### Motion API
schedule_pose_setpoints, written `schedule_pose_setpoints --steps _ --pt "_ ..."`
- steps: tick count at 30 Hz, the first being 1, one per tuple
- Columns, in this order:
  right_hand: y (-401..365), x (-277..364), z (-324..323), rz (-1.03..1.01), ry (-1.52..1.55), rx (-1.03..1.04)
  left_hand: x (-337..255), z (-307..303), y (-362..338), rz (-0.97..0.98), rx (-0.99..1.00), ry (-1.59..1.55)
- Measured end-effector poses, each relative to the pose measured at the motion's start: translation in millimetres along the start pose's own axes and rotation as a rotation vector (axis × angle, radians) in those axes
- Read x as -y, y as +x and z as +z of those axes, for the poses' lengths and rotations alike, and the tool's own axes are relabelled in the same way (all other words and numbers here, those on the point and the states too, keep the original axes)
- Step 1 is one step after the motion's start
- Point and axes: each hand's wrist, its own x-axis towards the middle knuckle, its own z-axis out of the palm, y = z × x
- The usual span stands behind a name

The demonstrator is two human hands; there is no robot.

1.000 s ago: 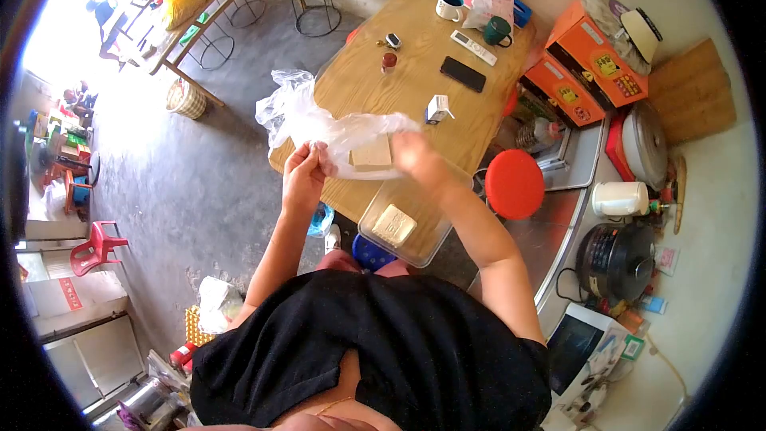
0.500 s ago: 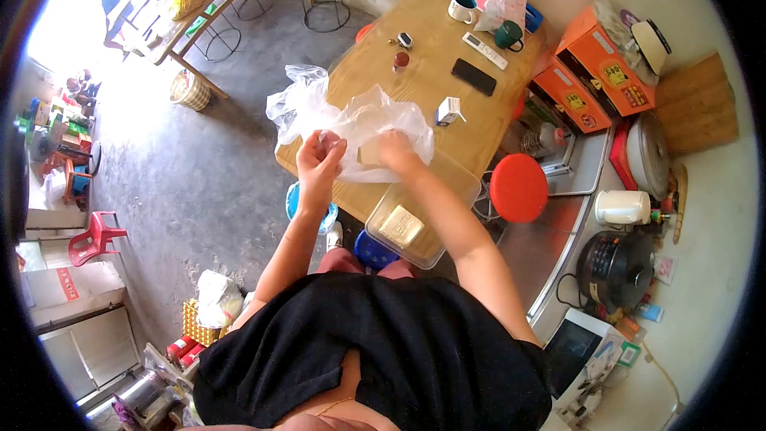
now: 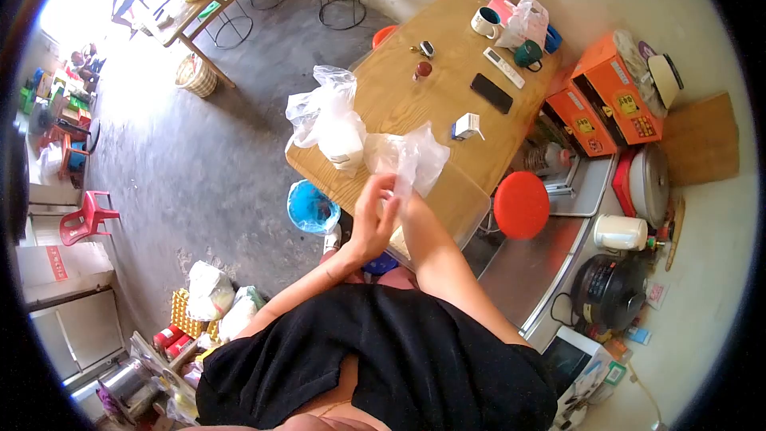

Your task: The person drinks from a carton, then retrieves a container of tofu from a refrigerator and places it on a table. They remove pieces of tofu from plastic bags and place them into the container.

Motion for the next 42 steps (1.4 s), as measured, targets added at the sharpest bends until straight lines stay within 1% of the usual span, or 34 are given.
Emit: schedule_pose_setpoints --steps 1,3,5,6,8,9,11,12,14,15,17,18,20,21,23,24,25,26,27,28,29,30,31,32,33,34,35,36,37,38,39,40,41,42 --pt "-1.3 -1.9 1.6 0.001 0.032 -0.004 23.3 -1.5 -5.7 -0.089 -0.107 -0.024" --pt "-0.8 -1.9 1.3 -0.002 0.101 -0.004 94.7 -5.3 -16.4 -0.383 -0.307 -0.06" --pt "1.6 -5.5 2.0 0.002 0.194 0.003 179.0 -4.6 -29.2 -0.632 -0.254 0.112" --pt "3.6 -7.8 0.9 0.002 0.246 0.002 194.0 -2.7 -27.4 -0.635 -0.259 0.11" --pt "1.0 -9.0 -9.0 0.0 0.371 -0.004 218.5 3.9 -20.0 -0.86 -0.078 0.127" --pt "0.3 -8.5 -15.1 0.0 0.438 -0.005 231.5 9.4 -16.6 -0.862 -0.079 0.121" --pt "0.5 -5.7 -31.1 -0.012 0.568 0.003 263.6 26.4 -9.9 -0.857 -0.158 0.061" --pt "-0.7 -4.4 -40.6 -0.016 0.639 0.013 278.3 33.6 -6.6 -0.861 -0.161 0.055" --pt "-2.9 1.8 -61.2 -0.027 0.773 0.039 298.4 44.9 1.4 -0.974 -0.274 -0.304" --pt "-4.1 5.4 -71.9 -0.035 0.835 0.051 280.2 46.7 13.5 -0.972 -0.273 -0.306" --pt "-10.5 14.0 -91.1 -0.056 0.939 0.078 244.1 49.2 34.3 -1.085 -0.373 -0.251" --pt "-14.6 18.9 -99.5 -0.067 0.984 0.091 243.1 50.3 37.7 -1.087 -0.368 -0.251" --pt "-17.4 27.0 -112.2 -0.069 1.034 0.116 238.1 49.6 41.8 -0.82 -0.267 -0.115" --pt "-15.7 28.6 -118.2 -0.068 1.038 0.11 222.6 48.9 46.3 -0.82 -0.26 -0.113" --pt "-7.5 32.7 -131.9 0.19 1.028 0.291 168.7 42.5 63.6 -0.656 -0.299 -0.047" --pt "2.2 16.7 -130.6 0.213 1.142 0.362 147.2 36.9 71.6 -0.647 -0.294 -0.045" --pt "-1.9 9.5 -137.1 0.204 1.149 0.359 127.4 29.0 78.0 -0.642 -0.215 -0.082" --pt "-13.1 4.5 -143.6 0.038 1.24 0.428 114.9 25.6 82.8 -0.637 -0.136 -0.118" --pt "-21.7 1.2 -147.3 -0.129 1.326 0.495 108.2 27.1 86.7 -0.63 -0.13 -0.114" --pt "-25.0 1.2 -148.9 -0.136 1.333 0.49 102.9 29.1 93.9 -0.379 -0.231 0.066" --pt "-34.0 12.5 -153.4 -0.072 1.359 0.496 97.9 30.9 101.6 -0.124 -0.329 0.24" --pt "-44.9 24.2 -157.8 -0.005 1.385 0.503 93.5 32.2 110.4 -0.118 -0.323 0.241" --pt "-52.7 32.0 -161.2 0.061 1.411 0.509 89.5 33.3 121.8 0.084 -0.309 0.342" --pt "-59.2 33.4 -163.1 0.055 1.417 0.505 81.9 34.1 128.7 0.287 -0.292 0.441" --pt "-66.4 33.1 -164.5 0.062 1.5 0.579 74.0 32.1 130.7 0.294 -0.285 0.441" --pt "-74.1 34.0 -165.8 0.069 1.581 0.653 66.6 27.7 131.8 0.017 -0.072 0.234" --pt "-88.0 44.3 -169.5 0.068 1.59 0.648 61.0 26.6 130.8 -0.263 0.141 0.028" --pt "-105.9 62.3 -175.6 0.027 1.623 0.561 65.7 31.1 128.0 -0.268 0.101 0.008" --pt "-120.6 74.2 -180.9 -0.016 1.654 0.473 63.0 32.5 125.6 -0.268 0.109 0.013" --pt "-133.3 76.8 -184.1 -0.018 1.662 0.469 60.6 34.0 123.3 -0.274 0.022 -0.131" --pt "-146.3 77.0 -186.4 -0.114 1.616 0.36 58.0 35.6 121.6 -0.279 -0.067 -0.276" --pt "-154.2 75.7 -187.7 -0.208 1.566 0.249 68.6 32.6 119.8 -0.297 -0.064 -0.258" --pt "-158.0 70.2 -190.2 -0.244 1.543 0.204 64.3 31.5 116.8 -0.296 -0.056 -0.258" --pt "-161.8 64.4 -192.9 -0.251 1.552 0.201 60.0 32.0 114.0 -0.303 -0.131 -0.273"
